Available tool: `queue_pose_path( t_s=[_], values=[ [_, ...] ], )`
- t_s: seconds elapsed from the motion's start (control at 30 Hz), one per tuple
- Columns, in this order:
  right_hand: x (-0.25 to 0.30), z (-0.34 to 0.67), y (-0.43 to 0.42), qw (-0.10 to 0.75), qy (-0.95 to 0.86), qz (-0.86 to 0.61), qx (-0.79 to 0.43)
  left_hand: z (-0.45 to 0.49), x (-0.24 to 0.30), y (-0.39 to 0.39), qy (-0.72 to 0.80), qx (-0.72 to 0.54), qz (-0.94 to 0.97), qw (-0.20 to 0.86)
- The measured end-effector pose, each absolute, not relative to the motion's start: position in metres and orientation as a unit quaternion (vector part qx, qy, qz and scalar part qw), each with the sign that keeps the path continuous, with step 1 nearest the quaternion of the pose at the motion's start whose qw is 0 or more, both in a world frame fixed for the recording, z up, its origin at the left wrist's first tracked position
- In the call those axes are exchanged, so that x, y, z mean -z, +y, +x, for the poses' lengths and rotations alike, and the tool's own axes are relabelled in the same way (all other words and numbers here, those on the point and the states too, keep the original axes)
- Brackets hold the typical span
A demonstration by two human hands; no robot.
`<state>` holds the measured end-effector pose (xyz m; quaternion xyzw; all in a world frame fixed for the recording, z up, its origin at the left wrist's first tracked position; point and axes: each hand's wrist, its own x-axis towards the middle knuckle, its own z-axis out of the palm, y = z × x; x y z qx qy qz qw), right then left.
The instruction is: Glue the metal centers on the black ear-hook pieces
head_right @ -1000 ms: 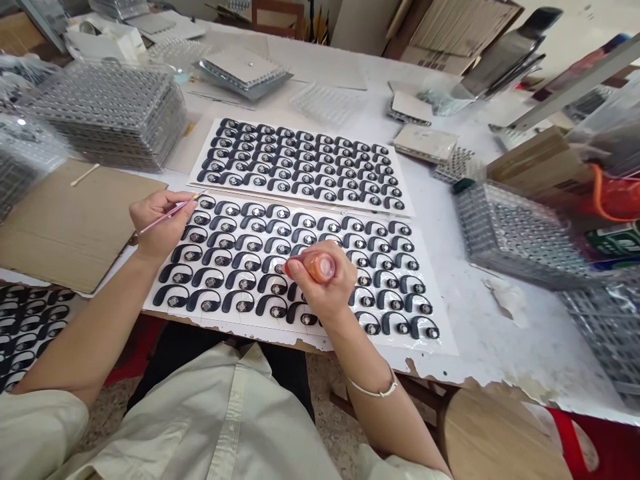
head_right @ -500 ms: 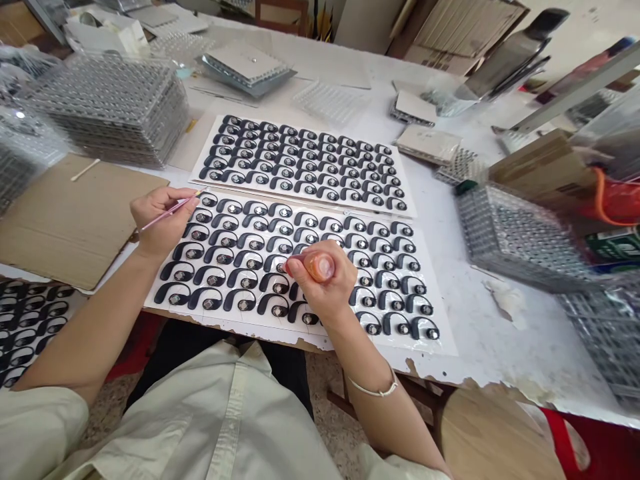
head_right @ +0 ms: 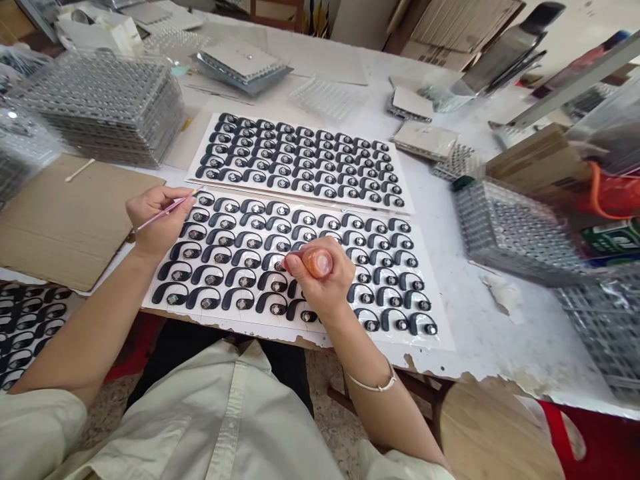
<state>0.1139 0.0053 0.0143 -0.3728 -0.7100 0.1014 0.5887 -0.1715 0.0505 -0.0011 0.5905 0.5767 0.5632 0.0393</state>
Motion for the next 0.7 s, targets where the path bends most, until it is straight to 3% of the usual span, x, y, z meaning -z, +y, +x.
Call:
queue_pose_path(
  t_s=[0.7],
  values=[
    [-0.0116,0.1149,0.0059,0.592,-0.709,-0.374,-0.078,-0.1715,-0.0013,0.0507,0.571,-0.566,0.594,0.033]
  ],
)
